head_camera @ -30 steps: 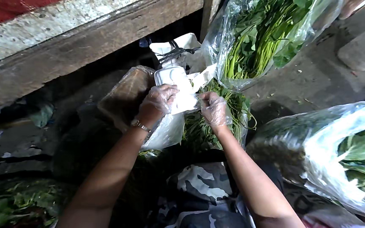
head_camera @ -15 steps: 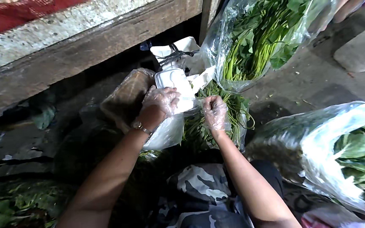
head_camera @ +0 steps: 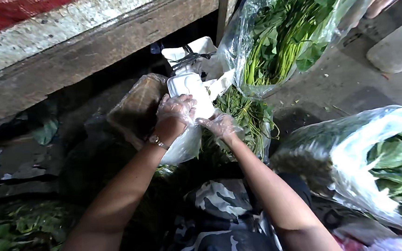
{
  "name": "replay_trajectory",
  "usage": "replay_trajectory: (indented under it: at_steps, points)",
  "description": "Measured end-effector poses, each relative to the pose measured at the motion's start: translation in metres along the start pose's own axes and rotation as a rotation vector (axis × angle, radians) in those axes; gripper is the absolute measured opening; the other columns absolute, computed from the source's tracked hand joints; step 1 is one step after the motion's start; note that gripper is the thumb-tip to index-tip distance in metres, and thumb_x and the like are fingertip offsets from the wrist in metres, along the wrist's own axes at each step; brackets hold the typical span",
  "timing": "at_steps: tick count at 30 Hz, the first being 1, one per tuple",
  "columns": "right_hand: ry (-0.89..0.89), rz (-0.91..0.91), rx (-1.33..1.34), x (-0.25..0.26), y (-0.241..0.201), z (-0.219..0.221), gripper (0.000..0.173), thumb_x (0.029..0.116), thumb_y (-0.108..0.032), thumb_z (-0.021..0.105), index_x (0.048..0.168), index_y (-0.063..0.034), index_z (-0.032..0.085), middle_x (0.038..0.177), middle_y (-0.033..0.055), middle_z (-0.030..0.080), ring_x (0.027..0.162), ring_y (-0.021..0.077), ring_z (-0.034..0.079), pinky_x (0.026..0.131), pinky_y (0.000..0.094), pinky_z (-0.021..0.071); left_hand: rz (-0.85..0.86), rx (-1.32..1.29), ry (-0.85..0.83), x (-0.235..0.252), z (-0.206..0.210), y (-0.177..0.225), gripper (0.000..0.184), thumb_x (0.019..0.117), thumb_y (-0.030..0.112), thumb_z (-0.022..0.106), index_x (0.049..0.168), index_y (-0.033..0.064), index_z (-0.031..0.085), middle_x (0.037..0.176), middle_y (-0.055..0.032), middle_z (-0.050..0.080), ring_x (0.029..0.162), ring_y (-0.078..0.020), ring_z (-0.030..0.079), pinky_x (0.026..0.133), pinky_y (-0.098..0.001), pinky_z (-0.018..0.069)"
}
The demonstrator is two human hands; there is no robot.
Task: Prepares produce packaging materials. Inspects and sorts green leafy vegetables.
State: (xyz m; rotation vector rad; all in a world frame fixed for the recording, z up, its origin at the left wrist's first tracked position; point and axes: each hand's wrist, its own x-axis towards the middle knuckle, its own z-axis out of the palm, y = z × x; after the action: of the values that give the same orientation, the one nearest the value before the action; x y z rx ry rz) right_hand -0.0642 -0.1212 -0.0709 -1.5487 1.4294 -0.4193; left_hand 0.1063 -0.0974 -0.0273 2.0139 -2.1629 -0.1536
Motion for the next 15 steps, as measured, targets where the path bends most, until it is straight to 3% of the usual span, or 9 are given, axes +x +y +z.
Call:
replay_trajectory:
  at_steps: [3,5,8,10,12,15]
  points:
    - [0.030,0.025,0.172,0.004,-0.004,0.014,0.037,0.0933,-0.029,0.077,0.109,0.0035,0.068,0.096,0.0186,0.069,0.087,0.0274,0.066,0.081,0.0476,0.0543,-0.012,-0.018,0.036,0.000,0.005,-0.002,0.031,0.1019,0.025,0.057,0.129,0.0162,0.071,0.141,-0.0079,0.063,0.129,-0.0312,0.060,0.111,-0.0583,0.0391]
    - [0.054,0.006,0.217,0.000,-0.007,0.018,0.029,0.1008,-0.026,0.067,0.099,0.0031,0.066,0.087,0.0148,0.065,0.077,0.0221,0.060,0.072,0.0420,0.0510,0.001,-0.040,0.112,-0.002,0.010,-0.008,0.030,0.0999,0.022,0.058,0.125,0.0151,0.072,0.137,-0.0100,0.065,0.125,-0.0334,0.062,0.107,-0.0614,0.0411]
    - [0.059,-0.017,0.257,-0.003,-0.002,0.013,0.032,0.1089,-0.024,0.050,0.105,0.0030,0.067,0.090,0.0139,0.065,0.078,0.0192,0.060,0.073,0.0390,0.0514,0.019,-0.058,0.131,-0.001,0.009,-0.014,0.030,0.1004,0.025,0.057,0.124,0.0145,0.073,0.136,-0.0107,0.066,0.125,-0.0344,0.062,0.106,-0.0649,0.0409]
    - [0.022,0.018,0.155,0.000,0.005,0.003,0.034,0.1085,-0.026,0.051,0.111,0.0031,0.068,0.099,0.0192,0.069,0.088,0.0272,0.065,0.082,0.0475,0.0524,0.016,-0.047,0.126,0.001,0.010,-0.013,0.030,0.1009,0.027,0.057,0.124,0.0162,0.073,0.136,-0.0091,0.066,0.125,-0.0329,0.062,0.106,-0.0641,0.0411]
    - [-0.004,0.070,-0.039,0.005,0.014,-0.005,0.036,0.1045,-0.035,0.058,0.107,-0.0010,0.071,0.101,0.0196,0.071,0.095,0.0333,0.067,0.086,0.0567,0.0518,0.012,-0.033,0.135,0.003,0.013,-0.013,0.030,0.1003,0.028,0.056,0.123,0.0179,0.073,0.135,-0.0077,0.067,0.125,-0.0316,0.063,0.105,-0.0635,0.0419]
    - [0.115,0.106,-0.208,-0.003,0.023,-0.025,0.038,0.1058,-0.036,0.054,0.114,-0.0038,0.072,0.111,0.0242,0.071,0.107,0.0425,0.067,0.091,0.0667,0.0487,-0.025,-0.013,0.073,0.004,0.009,-0.009,0.032,0.1019,0.029,0.055,0.127,0.0197,0.072,0.139,-0.0062,0.064,0.128,-0.0301,0.060,0.107,-0.0621,0.0398]
